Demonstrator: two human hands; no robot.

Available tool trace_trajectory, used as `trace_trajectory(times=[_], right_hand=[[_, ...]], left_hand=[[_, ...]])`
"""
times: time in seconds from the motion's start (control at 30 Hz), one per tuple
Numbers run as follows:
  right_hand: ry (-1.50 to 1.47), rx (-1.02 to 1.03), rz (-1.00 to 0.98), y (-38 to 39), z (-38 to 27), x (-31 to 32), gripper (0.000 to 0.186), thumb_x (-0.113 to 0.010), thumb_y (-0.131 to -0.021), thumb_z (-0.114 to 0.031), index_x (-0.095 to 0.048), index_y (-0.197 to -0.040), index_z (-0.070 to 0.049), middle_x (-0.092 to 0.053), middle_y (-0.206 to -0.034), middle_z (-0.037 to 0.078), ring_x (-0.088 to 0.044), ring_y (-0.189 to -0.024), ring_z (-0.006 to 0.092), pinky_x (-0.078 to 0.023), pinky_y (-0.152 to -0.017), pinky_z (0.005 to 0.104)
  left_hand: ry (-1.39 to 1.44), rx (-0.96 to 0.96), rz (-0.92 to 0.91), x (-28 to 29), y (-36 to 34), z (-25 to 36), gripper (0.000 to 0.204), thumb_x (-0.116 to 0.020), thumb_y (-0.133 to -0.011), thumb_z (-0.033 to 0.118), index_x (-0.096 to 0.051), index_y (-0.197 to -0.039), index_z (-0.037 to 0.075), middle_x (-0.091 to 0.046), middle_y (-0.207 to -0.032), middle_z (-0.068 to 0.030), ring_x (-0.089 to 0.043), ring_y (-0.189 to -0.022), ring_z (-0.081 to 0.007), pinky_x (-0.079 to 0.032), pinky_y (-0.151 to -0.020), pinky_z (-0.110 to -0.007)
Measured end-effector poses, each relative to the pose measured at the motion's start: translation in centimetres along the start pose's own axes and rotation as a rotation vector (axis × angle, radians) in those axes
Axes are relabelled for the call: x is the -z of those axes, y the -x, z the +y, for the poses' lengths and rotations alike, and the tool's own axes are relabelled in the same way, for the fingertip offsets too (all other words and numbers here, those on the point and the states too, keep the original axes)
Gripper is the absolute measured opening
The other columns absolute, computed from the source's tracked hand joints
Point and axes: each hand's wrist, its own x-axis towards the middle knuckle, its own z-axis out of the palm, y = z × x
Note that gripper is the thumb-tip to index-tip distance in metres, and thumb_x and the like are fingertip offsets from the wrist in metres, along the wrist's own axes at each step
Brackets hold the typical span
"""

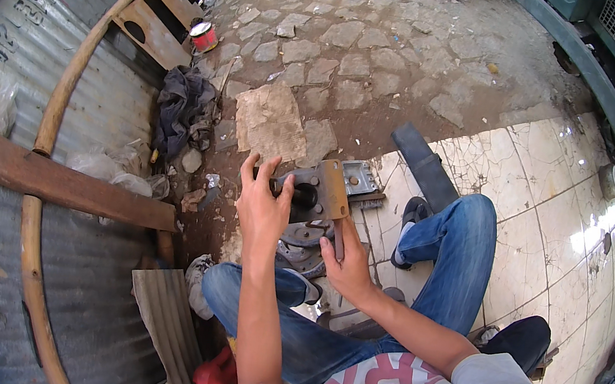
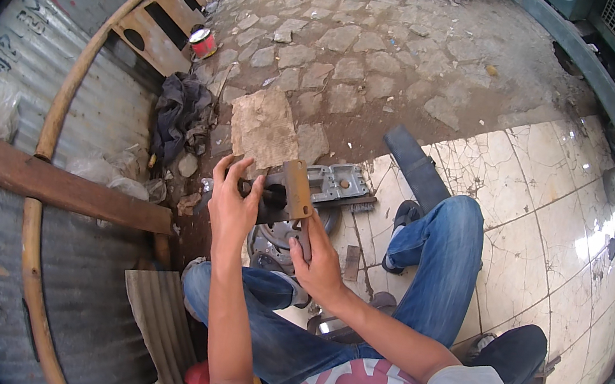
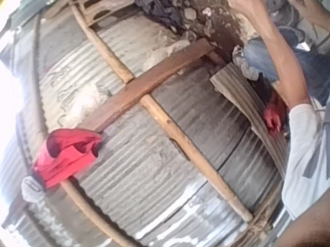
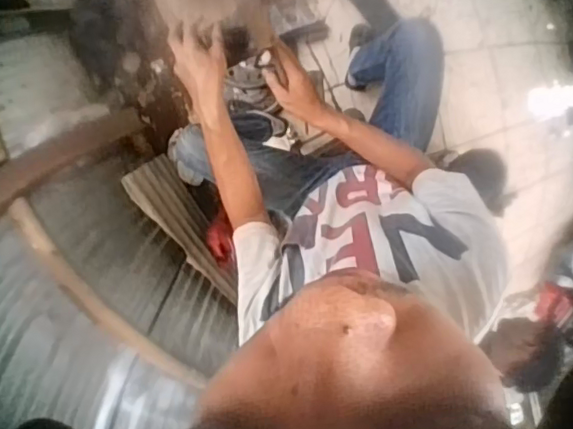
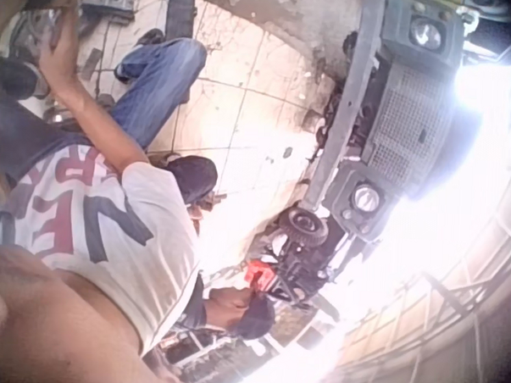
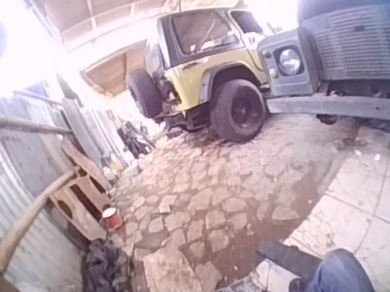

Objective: The person sits on the floor and uses a screwdriver to manipulate a metal mechanical part, then uses a sanding block to smooth its surfaces. The person repeatedly turns the part and rubs different areas with the sanding block.

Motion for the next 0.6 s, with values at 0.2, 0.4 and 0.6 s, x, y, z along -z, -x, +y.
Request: trace_trajectory(times=[0.2,0.4,0.6], right_hand=[[-0.018,-0.04,-0.013,0.5,0.5,-0.3,0.058,-0.061,-0.095,-0.007,-0.038,-0.148,0.002,-0.045,-0.148,0.027,-0.05,-0.134,0.0415,-0.043,-0.107,0.0401],[-0.04,-0.054,-0.002,0.4,0.2,-0.1,0.06,-0.059,-0.095,-0.004,-0.035,-0.15,0.003,-0.042,-0.151,0.025,-0.046,-0.138,0.0389,-0.039,-0.111,0.0388],[0.064,0.088,0.035,-1.0,-0.3,0.9,0.058,-0.058,-0.093,-0.001,-0.04,-0.148,0.003,-0.042,-0.153,0.022,-0.045,-0.139,0.0372,-0.038,-0.113,0.0409]], left_hand=[[-0.032,0.025,-0.029,0.4,0.0,-0.1,0.05,-0.076,-0.088,0.027,-0.06,-0.132,0.008,-0.047,-0.148,-0.0145,-0.063,-0.115,-0.0402,-0.053,-0.092,-0.048],[0.056,0.017,-0.047,0.3,0.4,0.1,0.062,-0.083,-0.082,0.03,-0.058,-0.134,0.006,-0.045,-0.149,-0.0126,-0.058,-0.124,-0.0389,-0.052,-0.097,-0.047],[0.039,0.162,-0.053,-2.3,1.4,-0.3,0.06,-0.078,-0.083,0.04,-0.057,-0.13,0.01,-0.041,-0.149,-0.0121,-0.061,-0.117,-0.044,-0.052,-0.093,-0.051]])
